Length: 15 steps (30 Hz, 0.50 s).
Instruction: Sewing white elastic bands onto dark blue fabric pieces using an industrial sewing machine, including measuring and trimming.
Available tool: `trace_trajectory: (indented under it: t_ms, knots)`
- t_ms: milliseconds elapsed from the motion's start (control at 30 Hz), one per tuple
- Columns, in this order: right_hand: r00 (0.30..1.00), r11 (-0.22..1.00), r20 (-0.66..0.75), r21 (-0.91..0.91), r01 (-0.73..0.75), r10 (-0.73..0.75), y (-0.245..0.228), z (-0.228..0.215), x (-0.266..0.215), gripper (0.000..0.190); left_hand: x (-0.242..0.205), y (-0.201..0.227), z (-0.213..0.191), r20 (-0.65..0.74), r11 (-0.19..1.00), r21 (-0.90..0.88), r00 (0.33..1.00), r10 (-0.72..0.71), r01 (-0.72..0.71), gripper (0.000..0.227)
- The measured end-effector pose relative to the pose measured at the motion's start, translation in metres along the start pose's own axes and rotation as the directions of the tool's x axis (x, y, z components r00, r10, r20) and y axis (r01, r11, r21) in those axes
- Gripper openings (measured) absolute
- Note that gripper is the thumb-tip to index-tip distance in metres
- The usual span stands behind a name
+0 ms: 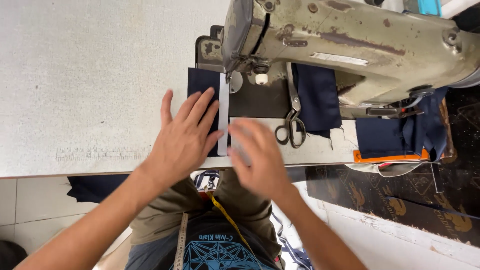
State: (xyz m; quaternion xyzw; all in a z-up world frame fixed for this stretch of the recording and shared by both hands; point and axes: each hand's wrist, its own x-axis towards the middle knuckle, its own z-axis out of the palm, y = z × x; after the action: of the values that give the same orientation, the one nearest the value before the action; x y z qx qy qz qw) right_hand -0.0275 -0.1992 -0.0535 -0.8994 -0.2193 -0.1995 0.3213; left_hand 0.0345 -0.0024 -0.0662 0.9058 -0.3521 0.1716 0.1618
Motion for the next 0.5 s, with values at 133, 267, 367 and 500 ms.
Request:
trace_trajectory:
  t_ms: [133,267,367,500]
  knots:
    - [1.0,0.998,0.012,-0.051,0.025,-0.024,-0.016,0.018,-0.036,0.051,-0.022,0.006,0.003,0.002,0.999,-0.011,0.999,-0.036,0.036,0.056]
    - [0.996,0.983,0.041,-0.166,0.083,-0.078,-0.013,0.02,-0.041,0.049,-0.024,0.004,0.004,0.053,0.999,-0.001,0.998,-0.037,0.037,0.055]
    - [0.995,0.982,0.022,-0.163,0.096,-0.094,-0.005,0.023,-0.044,0.046,-0.022,0.001,0.005,0.049,1.0,-0.001,0.998,-0.03,0.03,0.055]
    - [0.997,0.99,-0.004,-0.12,0.075,-0.076,-0.01,0.023,-0.046,0.045,-0.023,0.001,0.003,0.06,0.999,-0.025,0.998,-0.03,0.031,0.055]
